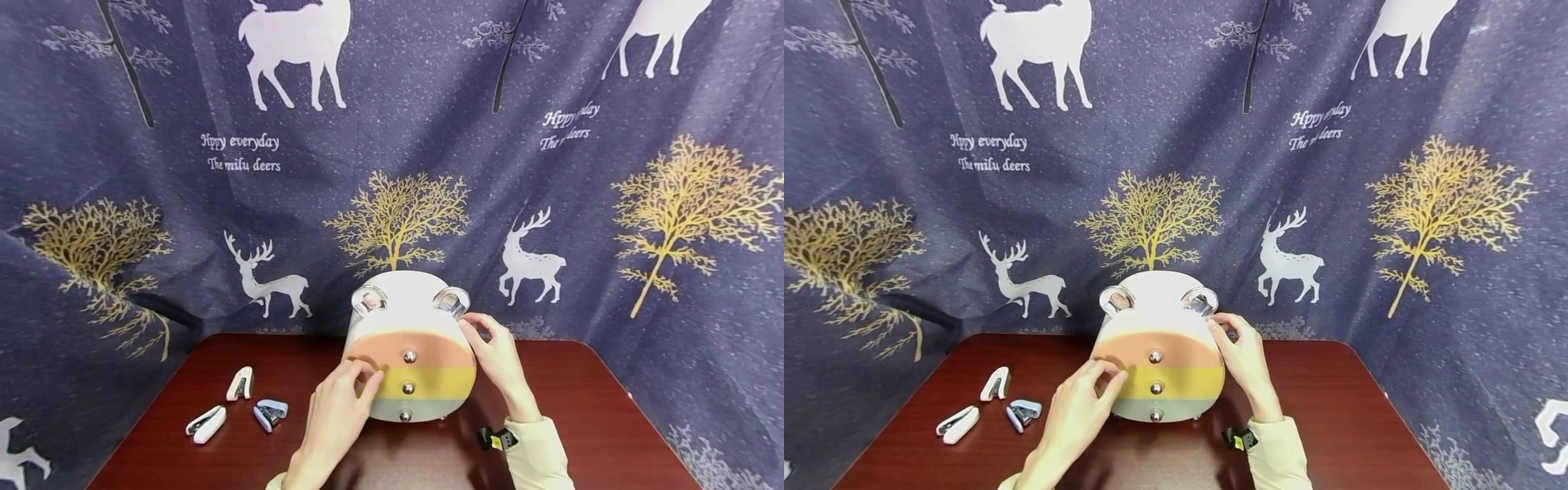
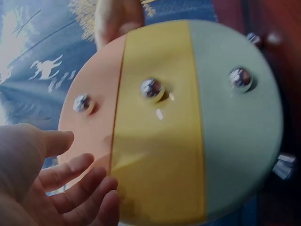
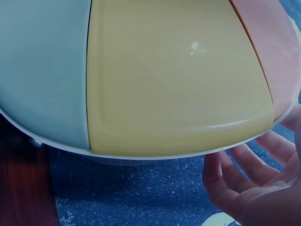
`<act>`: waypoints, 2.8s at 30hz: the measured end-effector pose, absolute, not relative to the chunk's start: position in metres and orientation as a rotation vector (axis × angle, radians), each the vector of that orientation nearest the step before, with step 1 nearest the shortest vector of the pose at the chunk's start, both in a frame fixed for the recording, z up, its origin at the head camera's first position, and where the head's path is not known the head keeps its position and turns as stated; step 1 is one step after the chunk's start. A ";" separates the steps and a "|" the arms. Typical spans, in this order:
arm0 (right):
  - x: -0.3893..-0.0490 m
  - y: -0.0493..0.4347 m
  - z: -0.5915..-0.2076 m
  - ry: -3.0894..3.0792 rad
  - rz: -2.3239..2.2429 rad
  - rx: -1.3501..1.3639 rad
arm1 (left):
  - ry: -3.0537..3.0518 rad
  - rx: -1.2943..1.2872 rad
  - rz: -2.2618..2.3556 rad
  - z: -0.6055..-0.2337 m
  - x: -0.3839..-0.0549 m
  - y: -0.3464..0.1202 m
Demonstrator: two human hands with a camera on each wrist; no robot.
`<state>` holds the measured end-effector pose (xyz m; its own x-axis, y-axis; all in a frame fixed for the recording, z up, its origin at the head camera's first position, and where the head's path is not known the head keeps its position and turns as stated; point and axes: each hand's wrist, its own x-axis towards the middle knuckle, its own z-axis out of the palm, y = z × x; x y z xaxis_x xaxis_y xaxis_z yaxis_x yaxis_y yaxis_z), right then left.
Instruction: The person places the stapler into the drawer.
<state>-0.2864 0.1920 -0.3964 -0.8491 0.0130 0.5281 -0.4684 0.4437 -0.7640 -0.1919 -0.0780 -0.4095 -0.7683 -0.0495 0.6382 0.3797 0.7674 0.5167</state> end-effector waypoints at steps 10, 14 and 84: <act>-0.286 0.192 -0.398 -2.231 1.380 0.372 | -2.305 -0.340 -0.787 -0.439 -0.195 -0.050; -0.286 0.191 -0.396 -2.225 1.385 0.370 | -2.256 -0.343 -0.765 -0.446 -0.199 -0.042; -0.285 0.201 -0.390 -2.332 1.345 0.436 | -2.007 -0.768 -0.540 -0.464 -0.202 -0.042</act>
